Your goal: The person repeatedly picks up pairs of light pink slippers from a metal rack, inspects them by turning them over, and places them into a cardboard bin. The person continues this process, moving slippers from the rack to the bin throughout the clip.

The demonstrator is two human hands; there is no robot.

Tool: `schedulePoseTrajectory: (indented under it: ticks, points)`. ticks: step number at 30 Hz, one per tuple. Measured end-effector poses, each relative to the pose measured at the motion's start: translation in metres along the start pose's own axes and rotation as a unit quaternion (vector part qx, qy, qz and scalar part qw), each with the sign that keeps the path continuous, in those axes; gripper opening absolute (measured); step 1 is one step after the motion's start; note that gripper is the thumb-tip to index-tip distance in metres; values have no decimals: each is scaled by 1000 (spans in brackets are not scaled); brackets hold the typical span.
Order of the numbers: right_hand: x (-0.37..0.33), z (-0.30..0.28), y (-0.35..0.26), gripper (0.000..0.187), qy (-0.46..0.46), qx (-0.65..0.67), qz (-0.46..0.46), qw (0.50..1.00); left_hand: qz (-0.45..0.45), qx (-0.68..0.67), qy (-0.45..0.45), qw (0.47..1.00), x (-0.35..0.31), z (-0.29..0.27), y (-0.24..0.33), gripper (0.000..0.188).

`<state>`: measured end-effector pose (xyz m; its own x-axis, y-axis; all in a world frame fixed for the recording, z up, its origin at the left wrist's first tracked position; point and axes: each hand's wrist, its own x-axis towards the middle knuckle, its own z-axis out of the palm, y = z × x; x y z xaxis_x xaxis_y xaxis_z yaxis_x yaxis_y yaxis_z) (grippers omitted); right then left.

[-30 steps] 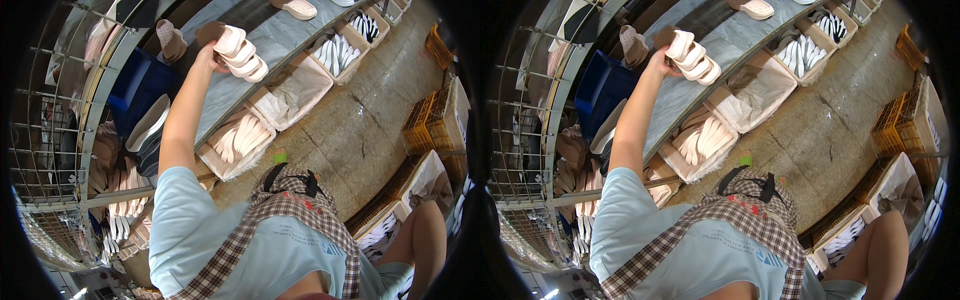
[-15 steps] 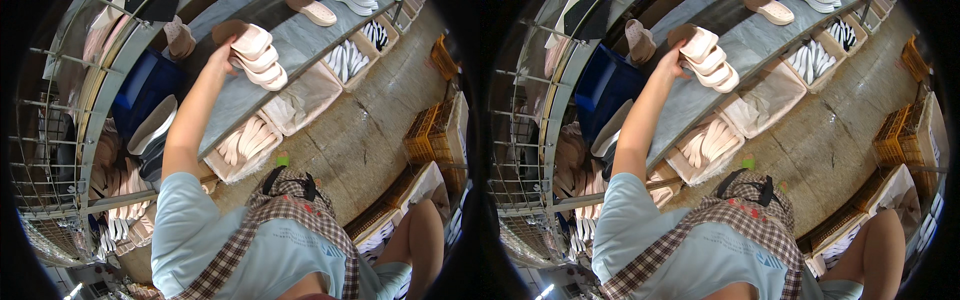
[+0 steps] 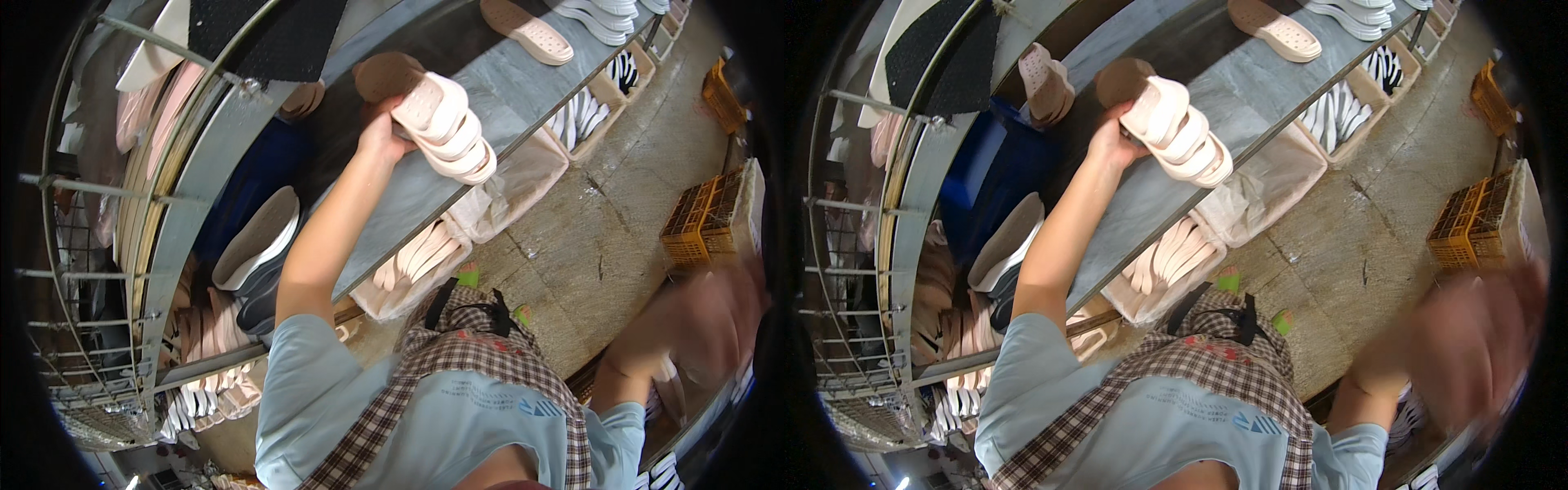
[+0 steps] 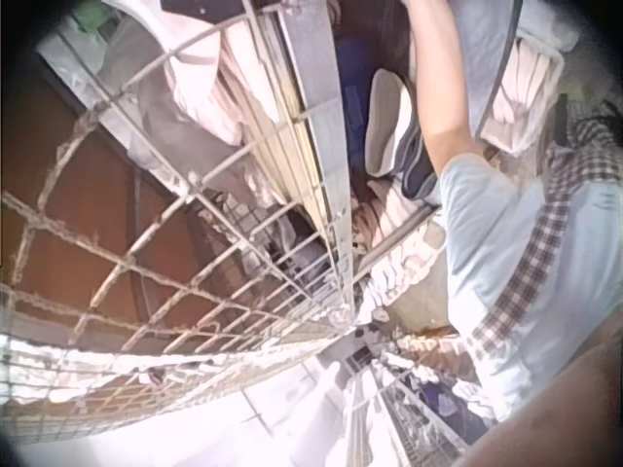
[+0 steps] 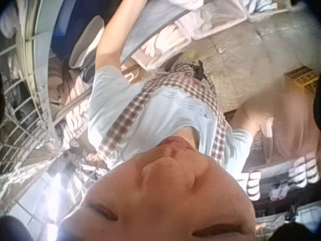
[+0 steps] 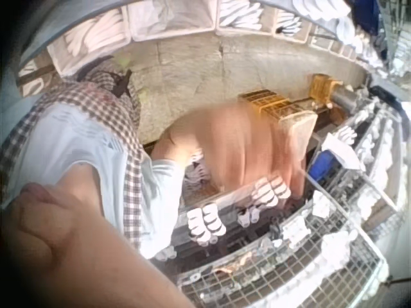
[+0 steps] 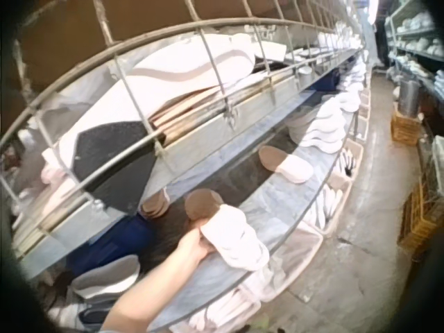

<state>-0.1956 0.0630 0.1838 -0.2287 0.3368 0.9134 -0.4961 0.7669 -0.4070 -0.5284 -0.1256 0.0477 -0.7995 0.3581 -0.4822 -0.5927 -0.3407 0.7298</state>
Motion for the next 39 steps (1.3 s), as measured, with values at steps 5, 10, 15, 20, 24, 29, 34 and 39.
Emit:
schedulePoseTrajectory:
  ticks: [5, 10, 15, 20, 24, 29, 34, 39]
  points:
    - [-110, 136, 83, 107, -350, -14, 369, 861, 35, -39, -27, 998, 8, -14, -3, 65]
    - [-131, 175, 88, 95, -274, -20, 306, 912, 31, -97, -104, 989, -6, -4, -12, 37]
    - [-118, 163, 104, 89, -297, -18, 274, 915, 55, -57, -67, 995, -22, 15, -19, 27]
    - [-127, 162, 110, 94, -315, -11, 288, 904, 93, 68, 35, 993, -2, -26, 2, 48]
    - [-132, 160, 110, 95, -279, 13, 319, 906, 194, -79, 192, 959, 63, -109, 60, 68]
    - [-145, 143, 102, 81, -250, 15, 305, 919, 205, -141, 200, 948, 159, -184, 107, 71]
    - [-164, 109, 72, 51, -264, 10, 252, 931, 274, -132, 167, 938, 190, -171, 113, 50]
    - [-189, 78, 49, 28, -348, 46, 306, 885, 253, -208, 166, 930, 125, -132, 87, 39]
